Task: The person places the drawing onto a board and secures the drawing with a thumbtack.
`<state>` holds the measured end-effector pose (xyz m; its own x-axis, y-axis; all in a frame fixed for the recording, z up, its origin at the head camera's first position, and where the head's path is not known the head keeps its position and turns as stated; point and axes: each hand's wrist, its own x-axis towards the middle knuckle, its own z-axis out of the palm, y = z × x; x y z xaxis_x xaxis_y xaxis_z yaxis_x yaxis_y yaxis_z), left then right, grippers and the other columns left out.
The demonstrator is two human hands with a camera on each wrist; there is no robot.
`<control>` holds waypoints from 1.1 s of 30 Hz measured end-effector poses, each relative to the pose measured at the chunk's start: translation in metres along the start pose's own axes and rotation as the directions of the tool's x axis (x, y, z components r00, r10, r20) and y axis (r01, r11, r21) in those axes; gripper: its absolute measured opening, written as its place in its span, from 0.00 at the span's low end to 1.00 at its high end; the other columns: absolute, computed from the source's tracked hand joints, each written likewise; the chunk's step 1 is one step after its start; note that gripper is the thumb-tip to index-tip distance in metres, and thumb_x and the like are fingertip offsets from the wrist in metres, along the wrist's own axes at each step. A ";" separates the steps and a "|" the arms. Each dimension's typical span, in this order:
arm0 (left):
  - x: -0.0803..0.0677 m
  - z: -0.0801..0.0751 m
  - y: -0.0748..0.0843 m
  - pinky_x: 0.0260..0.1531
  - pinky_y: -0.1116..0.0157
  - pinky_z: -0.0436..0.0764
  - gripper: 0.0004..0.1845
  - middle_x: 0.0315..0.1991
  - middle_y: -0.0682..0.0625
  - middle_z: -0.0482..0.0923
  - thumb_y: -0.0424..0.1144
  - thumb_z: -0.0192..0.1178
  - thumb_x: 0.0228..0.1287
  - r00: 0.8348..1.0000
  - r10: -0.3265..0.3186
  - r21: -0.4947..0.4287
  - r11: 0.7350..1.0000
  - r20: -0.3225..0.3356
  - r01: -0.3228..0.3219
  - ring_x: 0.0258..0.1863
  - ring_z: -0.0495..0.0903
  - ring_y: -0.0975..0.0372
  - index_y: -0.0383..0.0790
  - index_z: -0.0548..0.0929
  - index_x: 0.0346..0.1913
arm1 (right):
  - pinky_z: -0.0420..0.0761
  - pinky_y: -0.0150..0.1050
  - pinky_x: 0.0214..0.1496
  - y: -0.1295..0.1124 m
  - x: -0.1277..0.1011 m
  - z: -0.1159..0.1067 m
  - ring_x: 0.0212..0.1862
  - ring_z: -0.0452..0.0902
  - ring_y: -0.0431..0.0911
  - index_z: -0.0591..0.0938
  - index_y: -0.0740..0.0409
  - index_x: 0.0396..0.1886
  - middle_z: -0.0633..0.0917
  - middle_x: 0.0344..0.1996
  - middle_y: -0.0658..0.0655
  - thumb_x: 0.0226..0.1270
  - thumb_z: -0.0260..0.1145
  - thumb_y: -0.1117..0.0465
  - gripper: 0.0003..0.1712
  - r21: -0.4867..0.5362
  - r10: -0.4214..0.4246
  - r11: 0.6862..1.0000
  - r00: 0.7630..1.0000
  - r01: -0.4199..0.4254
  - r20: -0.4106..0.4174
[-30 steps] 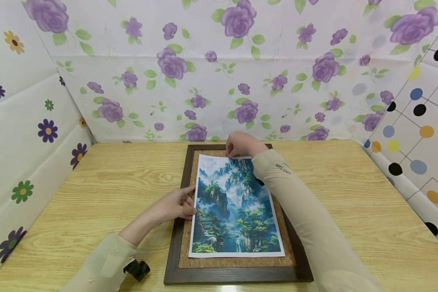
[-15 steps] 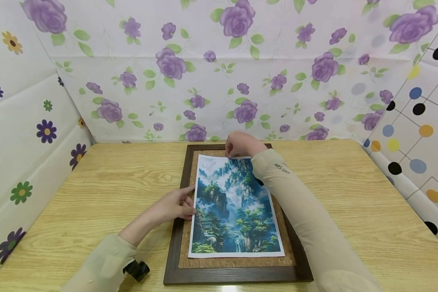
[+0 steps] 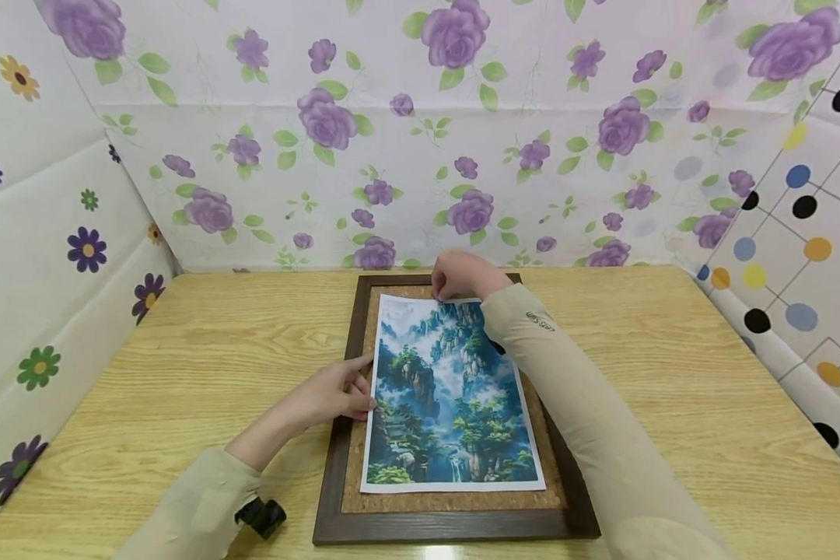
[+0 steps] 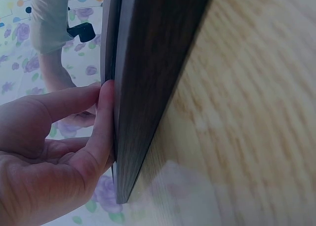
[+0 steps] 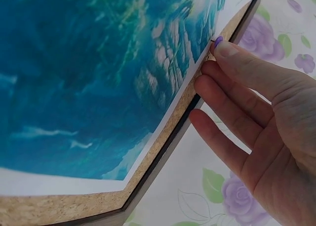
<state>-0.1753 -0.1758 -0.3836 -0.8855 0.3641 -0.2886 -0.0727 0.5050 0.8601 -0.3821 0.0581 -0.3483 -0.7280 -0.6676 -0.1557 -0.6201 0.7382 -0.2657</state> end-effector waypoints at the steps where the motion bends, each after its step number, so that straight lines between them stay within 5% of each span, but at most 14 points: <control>1: 0.000 0.000 0.000 0.40 0.62 0.88 0.43 0.38 0.42 0.77 0.29 0.60 0.68 1.000 -0.003 -0.001 1.000 -0.002 0.003 0.34 0.84 0.60 0.34 0.48 0.79 | 0.85 0.42 0.48 0.000 0.000 0.000 0.40 0.84 0.46 0.91 0.54 0.33 0.89 0.34 0.53 0.67 0.67 0.66 0.07 -0.001 -0.003 1.000 1.000 0.003 0.000; 33: 0.000 0.001 0.002 0.40 0.61 0.88 0.43 0.39 0.42 0.77 0.29 0.60 0.68 1.000 -0.009 -0.012 1.000 0.008 0.009 0.34 0.84 0.61 0.34 0.47 0.79 | 0.80 0.41 0.40 0.002 0.007 0.009 0.34 0.80 0.46 0.87 0.54 0.29 0.86 0.29 0.53 0.65 0.69 0.65 0.05 -0.088 -0.007 0.996 1.000 0.007 -0.007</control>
<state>-0.1752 -0.1738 -0.3822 -0.8810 0.3660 -0.2999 -0.0863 0.4988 0.8624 -0.3857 0.0545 -0.3590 -0.7255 -0.6724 -0.1470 -0.6482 0.7393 -0.1823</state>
